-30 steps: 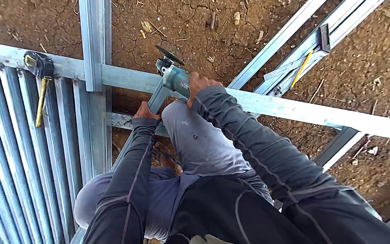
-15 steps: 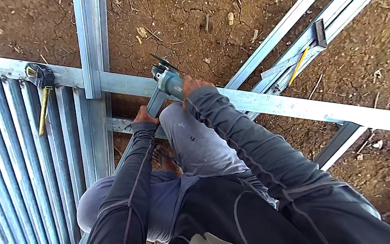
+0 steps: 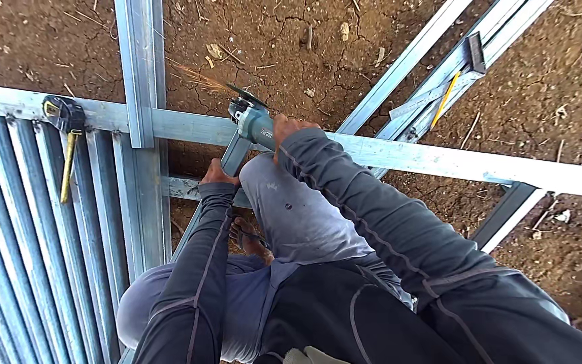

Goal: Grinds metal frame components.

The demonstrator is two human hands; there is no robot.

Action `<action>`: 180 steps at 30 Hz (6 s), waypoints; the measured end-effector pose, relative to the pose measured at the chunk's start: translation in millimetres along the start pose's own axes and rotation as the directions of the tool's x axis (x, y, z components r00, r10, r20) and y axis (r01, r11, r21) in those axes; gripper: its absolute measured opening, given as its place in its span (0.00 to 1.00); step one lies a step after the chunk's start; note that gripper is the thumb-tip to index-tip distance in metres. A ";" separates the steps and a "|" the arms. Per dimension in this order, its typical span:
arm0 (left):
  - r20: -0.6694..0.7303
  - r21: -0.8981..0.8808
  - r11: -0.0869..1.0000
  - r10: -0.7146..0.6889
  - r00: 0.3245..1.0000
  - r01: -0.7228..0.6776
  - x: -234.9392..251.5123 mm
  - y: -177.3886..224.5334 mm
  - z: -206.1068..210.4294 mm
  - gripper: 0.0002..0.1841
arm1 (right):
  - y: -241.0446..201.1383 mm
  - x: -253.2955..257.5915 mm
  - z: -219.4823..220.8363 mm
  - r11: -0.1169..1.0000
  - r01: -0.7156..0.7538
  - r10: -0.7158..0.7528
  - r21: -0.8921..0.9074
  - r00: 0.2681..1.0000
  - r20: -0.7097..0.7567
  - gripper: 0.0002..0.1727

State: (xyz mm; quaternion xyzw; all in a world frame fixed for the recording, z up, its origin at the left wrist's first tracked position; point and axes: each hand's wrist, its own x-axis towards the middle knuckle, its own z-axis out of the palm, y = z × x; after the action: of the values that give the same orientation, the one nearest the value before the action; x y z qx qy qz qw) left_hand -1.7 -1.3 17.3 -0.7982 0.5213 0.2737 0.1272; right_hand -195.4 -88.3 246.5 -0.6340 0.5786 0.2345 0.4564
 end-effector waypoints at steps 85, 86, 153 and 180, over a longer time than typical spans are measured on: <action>0.024 0.013 1.000 -0.024 0.999 0.024 2.4 0.7 -0.1 0.41 | -7.4 -0.4 -0.2 1.000 -0.009 0.009 0.021 1.000 -0.006 0.32; 0.018 0.010 1.000 -0.023 1.000 0.023 2.3 0.5 0.4 0.40 | -7.9 -0.3 -0.1 1.000 -0.009 0.009 0.024 1.000 -0.006 0.32; -0.018 -0.005 1.000 -0.018 1.000 0.018 10.1 -6.9 12.9 0.37 | 12.0 14.9 21.5 0.997 0.072 -0.070 0.005 0.987 -0.147 0.34; -0.003 0.006 1.000 -0.009 1.000 0.009 2.4 -1.5 3.0 0.36 | 39.0 84.0 54.8 0.985 -0.167 0.162 -0.047 0.983 -0.090 0.50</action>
State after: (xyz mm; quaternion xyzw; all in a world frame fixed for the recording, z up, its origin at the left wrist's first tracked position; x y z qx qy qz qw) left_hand -0.5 -1.0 13.4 -0.8007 0.5186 0.2704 0.1300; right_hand -201.2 -81.9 139.2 -0.6056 0.6415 0.2597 0.3928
